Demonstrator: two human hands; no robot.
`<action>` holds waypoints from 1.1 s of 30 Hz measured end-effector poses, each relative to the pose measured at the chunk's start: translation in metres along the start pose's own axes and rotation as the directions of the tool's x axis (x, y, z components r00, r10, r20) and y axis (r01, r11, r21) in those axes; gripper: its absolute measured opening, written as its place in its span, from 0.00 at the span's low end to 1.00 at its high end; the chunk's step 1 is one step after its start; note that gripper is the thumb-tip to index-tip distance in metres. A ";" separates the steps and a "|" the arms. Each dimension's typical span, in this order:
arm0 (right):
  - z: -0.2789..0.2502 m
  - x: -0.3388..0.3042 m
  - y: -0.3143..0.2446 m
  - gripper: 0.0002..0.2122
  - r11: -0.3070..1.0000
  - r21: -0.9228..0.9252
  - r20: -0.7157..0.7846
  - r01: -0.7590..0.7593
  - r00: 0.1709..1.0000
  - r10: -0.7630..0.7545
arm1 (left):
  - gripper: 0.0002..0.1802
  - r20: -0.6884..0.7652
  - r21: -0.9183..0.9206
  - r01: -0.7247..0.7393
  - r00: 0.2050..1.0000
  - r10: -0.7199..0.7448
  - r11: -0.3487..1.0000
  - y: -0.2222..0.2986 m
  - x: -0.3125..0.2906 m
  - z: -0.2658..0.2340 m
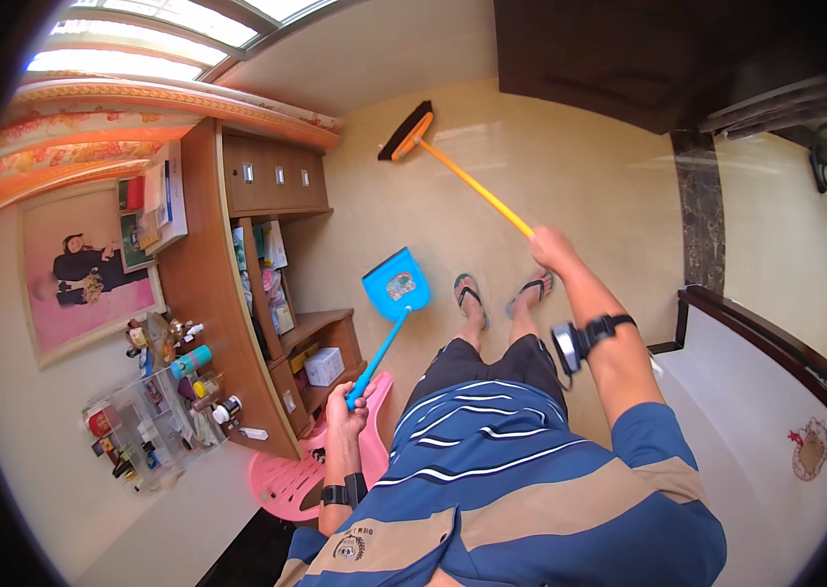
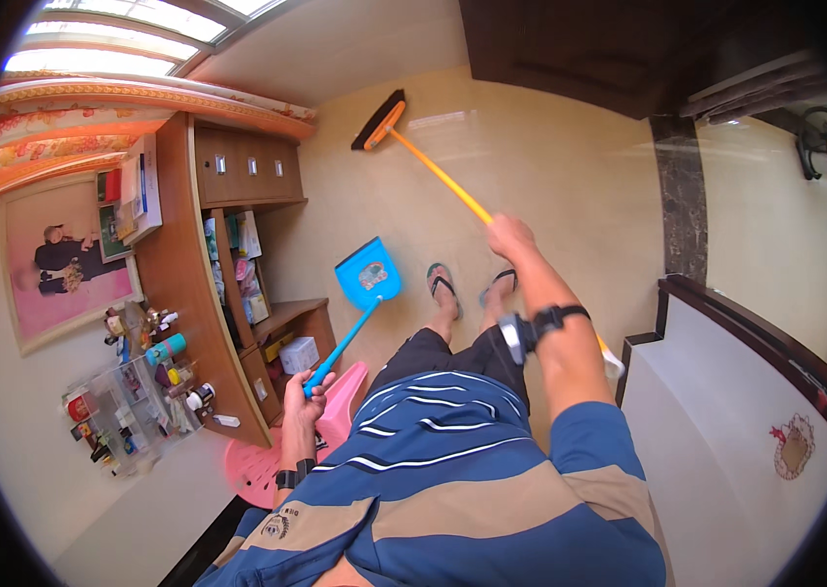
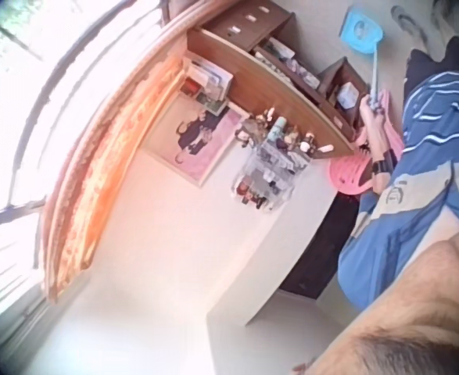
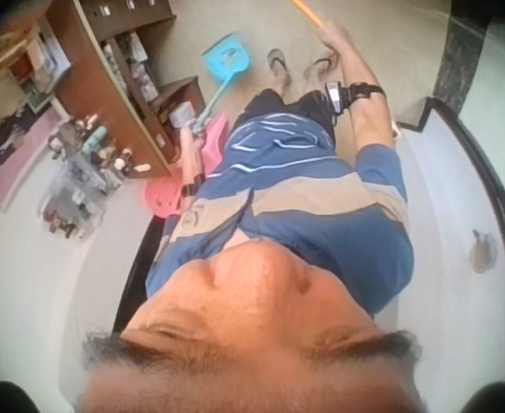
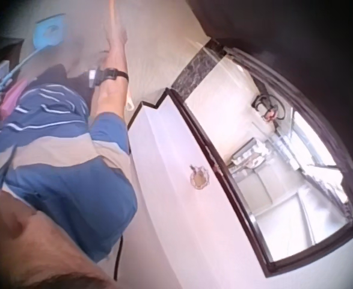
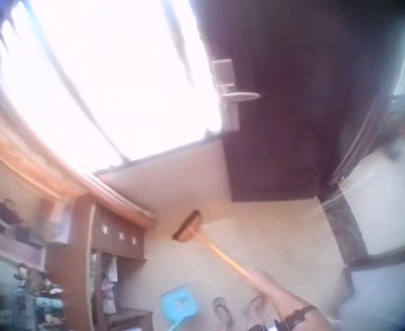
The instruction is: The person sweeps the floor in a bedroom using a broom and dustpan.
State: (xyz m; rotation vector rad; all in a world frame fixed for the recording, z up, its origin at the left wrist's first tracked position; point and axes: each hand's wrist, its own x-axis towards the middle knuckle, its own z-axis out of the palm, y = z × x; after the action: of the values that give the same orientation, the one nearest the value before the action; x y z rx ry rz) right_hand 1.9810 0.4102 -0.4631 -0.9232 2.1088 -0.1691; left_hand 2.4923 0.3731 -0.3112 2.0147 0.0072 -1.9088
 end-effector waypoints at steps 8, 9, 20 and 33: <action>0.024 -0.272 0.192 0.15 0.937 -0.141 0.020 -0.320 0.945 0.326 | 0.14 0.065 0.017 -0.018 0.998 0.017 1.000 0.027 0.047 -0.009; 0.028 -0.310 0.213 0.16 0.938 -0.152 0.028 -0.312 0.947 0.320 | 0.14 0.066 0.033 -0.030 0.997 0.028 0.999 0.029 0.050 -0.009; 0.067 -0.346 0.191 0.15 0.959 0.170 -0.215 -0.226 0.941 0.260 | 0.21 0.166 0.132 -0.134 0.980 0.111 0.982 0.050 0.063 0.009; 0.103 -0.428 0.197 0.18 0.760 0.144 0.006 -0.634 0.768 0.640 | 0.19 0.164 0.380 -0.058 0.987 -0.005 0.923 0.069 0.069 0.073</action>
State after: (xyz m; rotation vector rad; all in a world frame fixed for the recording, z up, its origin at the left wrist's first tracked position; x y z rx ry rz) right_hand 2.1188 0.8563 -0.3435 -0.0754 2.2965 0.0230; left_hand 2.4446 0.2723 -0.3619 2.0690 -0.4699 -2.1857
